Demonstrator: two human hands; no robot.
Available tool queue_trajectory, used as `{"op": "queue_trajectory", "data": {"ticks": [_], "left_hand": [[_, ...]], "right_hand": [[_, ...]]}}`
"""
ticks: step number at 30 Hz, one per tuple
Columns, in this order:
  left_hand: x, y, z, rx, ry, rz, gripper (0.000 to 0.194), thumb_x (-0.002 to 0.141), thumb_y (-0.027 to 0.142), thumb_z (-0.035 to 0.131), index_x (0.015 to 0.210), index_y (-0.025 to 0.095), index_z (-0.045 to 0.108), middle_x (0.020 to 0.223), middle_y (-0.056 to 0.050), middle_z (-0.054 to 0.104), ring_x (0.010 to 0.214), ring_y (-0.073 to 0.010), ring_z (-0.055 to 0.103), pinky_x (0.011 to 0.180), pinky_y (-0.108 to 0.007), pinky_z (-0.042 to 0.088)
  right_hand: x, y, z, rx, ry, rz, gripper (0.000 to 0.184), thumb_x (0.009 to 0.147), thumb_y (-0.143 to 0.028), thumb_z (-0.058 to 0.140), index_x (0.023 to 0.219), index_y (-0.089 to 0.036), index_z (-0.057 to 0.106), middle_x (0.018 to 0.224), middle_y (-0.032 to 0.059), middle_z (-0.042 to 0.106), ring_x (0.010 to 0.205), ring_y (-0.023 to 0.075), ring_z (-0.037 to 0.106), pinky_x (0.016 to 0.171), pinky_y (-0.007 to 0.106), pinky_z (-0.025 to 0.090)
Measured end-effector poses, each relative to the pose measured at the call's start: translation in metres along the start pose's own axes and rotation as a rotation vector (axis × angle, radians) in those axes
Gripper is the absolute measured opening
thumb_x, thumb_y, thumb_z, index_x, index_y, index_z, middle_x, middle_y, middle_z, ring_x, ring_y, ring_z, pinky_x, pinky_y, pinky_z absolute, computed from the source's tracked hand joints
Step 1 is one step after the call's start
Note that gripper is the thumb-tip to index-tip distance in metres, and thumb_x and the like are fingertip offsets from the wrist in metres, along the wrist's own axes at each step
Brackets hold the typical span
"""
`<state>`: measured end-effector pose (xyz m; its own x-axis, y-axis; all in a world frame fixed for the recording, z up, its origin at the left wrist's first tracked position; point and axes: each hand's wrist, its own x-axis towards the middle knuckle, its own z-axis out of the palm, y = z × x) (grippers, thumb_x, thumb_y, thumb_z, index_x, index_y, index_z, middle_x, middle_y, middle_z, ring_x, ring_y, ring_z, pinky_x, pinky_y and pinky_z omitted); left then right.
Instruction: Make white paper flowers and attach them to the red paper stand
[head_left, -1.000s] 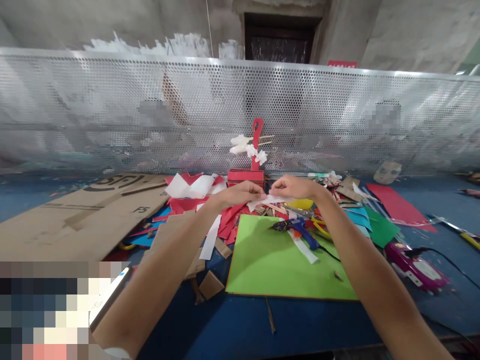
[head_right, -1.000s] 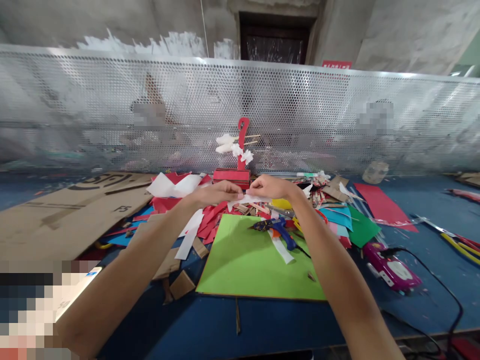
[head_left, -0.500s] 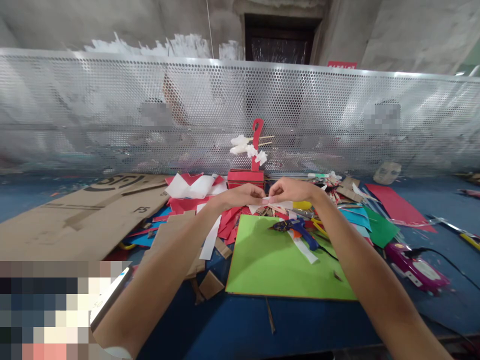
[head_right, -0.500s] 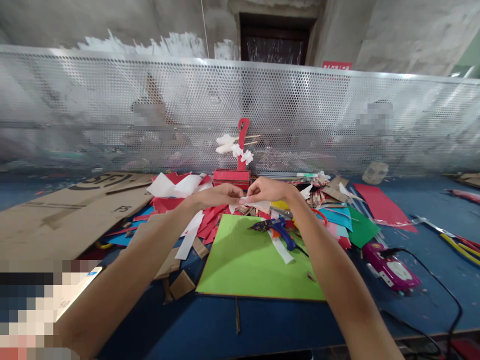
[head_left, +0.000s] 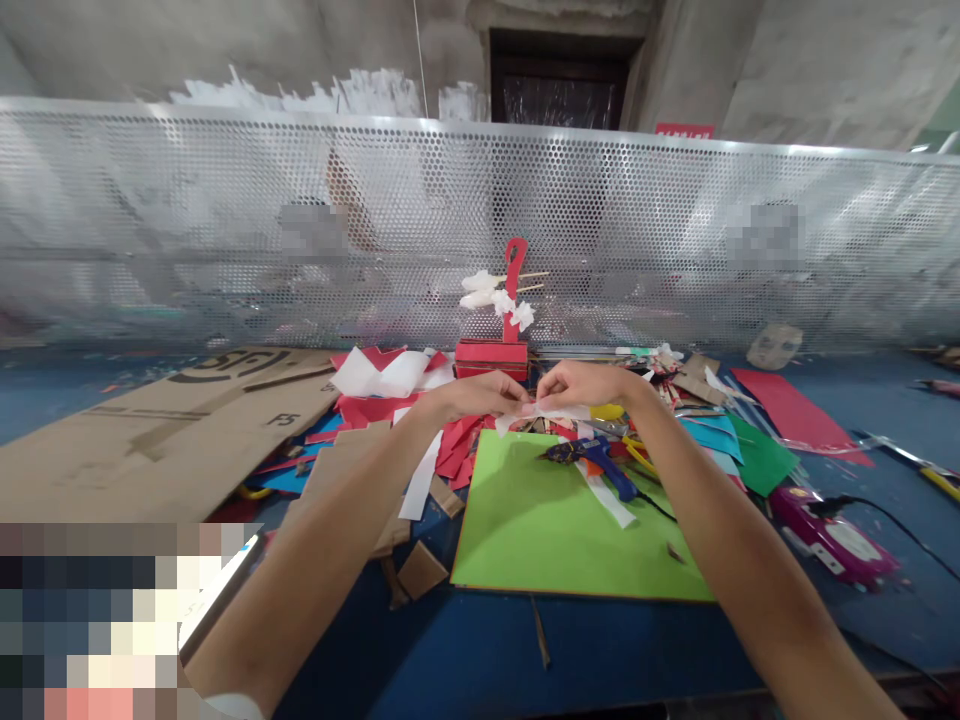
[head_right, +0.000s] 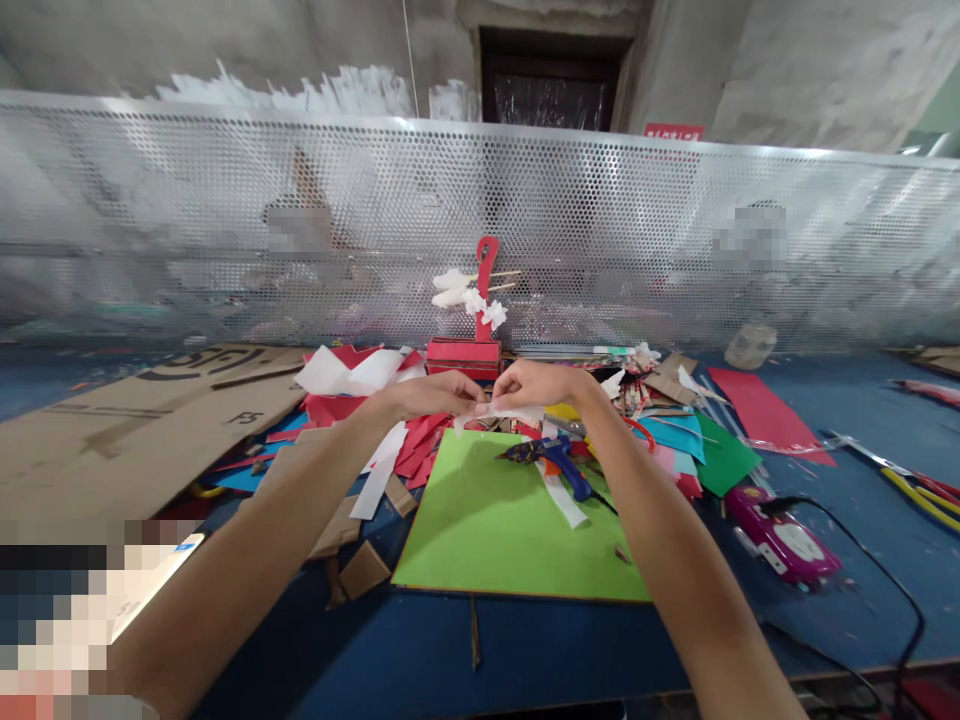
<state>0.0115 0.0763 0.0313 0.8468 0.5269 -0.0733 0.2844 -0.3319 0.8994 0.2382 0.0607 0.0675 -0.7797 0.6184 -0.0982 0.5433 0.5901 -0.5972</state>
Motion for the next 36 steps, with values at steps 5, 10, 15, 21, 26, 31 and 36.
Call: {"op": "queue_trajectory", "data": {"ticks": [5, 10, 15, 21, 26, 31, 36], "left_hand": [[0.0, 0.0, 0.0, 0.013, 0.007, -0.011, 0.029, 0.079, 0.043, 0.068, 0.08, 0.014, 0.07, 0.069, -0.002, 0.063, 0.056, -0.0077, 0.045, 0.052, -0.021, 0.034], [-0.001, 0.001, 0.0, 0.007, 0.001, -0.005, 0.028, 0.08, 0.042, 0.067, 0.079, 0.014, 0.07, 0.07, -0.002, 0.064, 0.056, -0.0078, 0.047, 0.053, -0.021, 0.034], [-0.001, 0.001, 0.0, 0.015, -0.009, -0.001, 0.028, 0.081, 0.042, 0.067, 0.079, 0.014, 0.07, 0.068, -0.001, 0.063, 0.055, -0.0076, 0.048, 0.053, -0.021, 0.034], [-0.001, 0.002, 0.0, 0.011, 0.011, 0.017, 0.027, 0.081, 0.042, 0.067, 0.082, 0.015, 0.068, 0.072, -0.001, 0.064, 0.058, -0.0079, 0.05, 0.055, -0.021, 0.036], [0.004, -0.002, 0.0, 0.014, 0.101, 0.033, 0.029, 0.078, 0.042, 0.07, 0.084, 0.014, 0.064, 0.074, -0.001, 0.065, 0.064, -0.0097, 0.055, 0.06, -0.022, 0.039], [0.008, -0.009, -0.004, 0.011, 0.272, 0.033, 0.029, 0.076, 0.038, 0.072, 0.085, 0.012, 0.065, 0.075, -0.002, 0.065, 0.065, -0.0111, 0.056, 0.062, -0.023, 0.041], [0.008, -0.011, -0.008, -0.034, 0.253, 0.084, 0.025, 0.076, 0.029, 0.07, 0.096, 0.014, 0.069, 0.088, -0.005, 0.069, 0.075, -0.0128, 0.06, 0.07, -0.024, 0.044]], "right_hand": [[0.001, 0.005, 0.0, 0.011, -0.009, -0.002, 0.035, 0.081, -0.045, 0.062, 0.092, -0.013, 0.071, 0.08, 0.0044, 0.065, 0.068, 0.0126, 0.049, 0.061, 0.025, 0.035], [0.001, 0.007, 0.0, 0.003, -0.02, -0.005, 0.036, 0.083, -0.046, 0.061, 0.093, -0.014, 0.072, 0.079, 0.0041, 0.065, 0.065, 0.0119, 0.048, 0.059, 0.025, 0.033], [0.0, 0.006, 0.0, -0.01, -0.029, -0.014, 0.037, 0.082, -0.048, 0.062, 0.092, -0.014, 0.071, 0.076, 0.003, 0.063, 0.064, 0.0114, 0.046, 0.058, 0.025, 0.032], [0.001, 0.005, 0.0, -0.006, -0.011, 0.001, 0.031, 0.084, -0.042, 0.059, 0.09, -0.013, 0.069, 0.075, 0.0023, 0.06, 0.064, 0.0112, 0.044, 0.059, 0.025, 0.032], [0.001, -0.001, 0.003, 0.07, 0.067, 0.025, 0.026, 0.084, -0.039, 0.06, 0.093, -0.015, 0.061, 0.083, 0.004, 0.061, 0.071, 0.0134, 0.05, 0.064, 0.026, 0.036], [0.001, -0.005, 0.011, 0.109, 0.175, -0.033, 0.036, 0.077, -0.035, 0.069, 0.103, -0.021, 0.048, 0.091, 0.002, 0.06, 0.078, 0.0158, 0.053, 0.068, 0.026, 0.039], [0.008, -0.006, 0.02, -0.142, 0.262, -0.088, 0.032, 0.072, -0.02, 0.066, 0.1, -0.024, 0.05, 0.093, 0.0015, 0.059, 0.079, 0.0172, 0.052, 0.066, 0.026, 0.035]]}}
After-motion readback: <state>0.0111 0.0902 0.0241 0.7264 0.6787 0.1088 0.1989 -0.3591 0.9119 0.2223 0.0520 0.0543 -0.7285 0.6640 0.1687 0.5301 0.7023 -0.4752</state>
